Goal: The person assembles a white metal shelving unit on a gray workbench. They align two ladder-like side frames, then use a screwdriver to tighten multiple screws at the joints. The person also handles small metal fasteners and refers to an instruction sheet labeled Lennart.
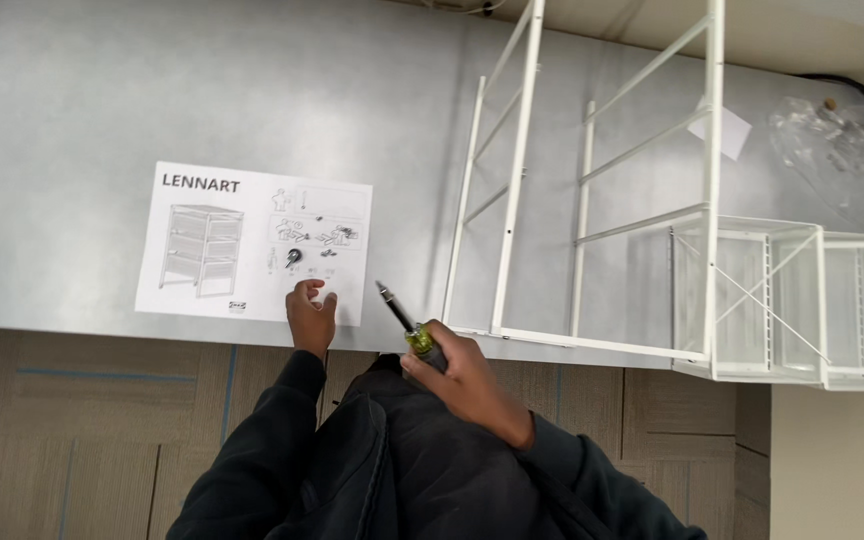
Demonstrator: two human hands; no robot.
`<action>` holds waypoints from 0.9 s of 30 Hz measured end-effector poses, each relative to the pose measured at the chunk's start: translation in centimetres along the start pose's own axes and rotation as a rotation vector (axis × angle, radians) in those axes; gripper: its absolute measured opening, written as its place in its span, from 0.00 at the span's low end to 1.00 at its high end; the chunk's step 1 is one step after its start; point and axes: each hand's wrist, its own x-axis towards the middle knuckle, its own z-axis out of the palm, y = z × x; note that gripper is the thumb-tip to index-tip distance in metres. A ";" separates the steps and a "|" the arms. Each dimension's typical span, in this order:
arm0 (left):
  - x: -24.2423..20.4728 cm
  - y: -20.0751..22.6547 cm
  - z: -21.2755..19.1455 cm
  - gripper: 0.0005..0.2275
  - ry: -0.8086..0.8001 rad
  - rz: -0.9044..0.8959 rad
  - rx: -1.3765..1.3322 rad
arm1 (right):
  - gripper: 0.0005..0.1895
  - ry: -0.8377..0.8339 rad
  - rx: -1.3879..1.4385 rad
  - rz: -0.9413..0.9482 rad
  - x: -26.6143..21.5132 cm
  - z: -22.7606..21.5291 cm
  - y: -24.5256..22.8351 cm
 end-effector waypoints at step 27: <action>3.2 -1.6 0.5 0.07 -0.011 0.152 0.585 | 0.25 -0.122 -0.492 0.424 14.3 1.5 23.4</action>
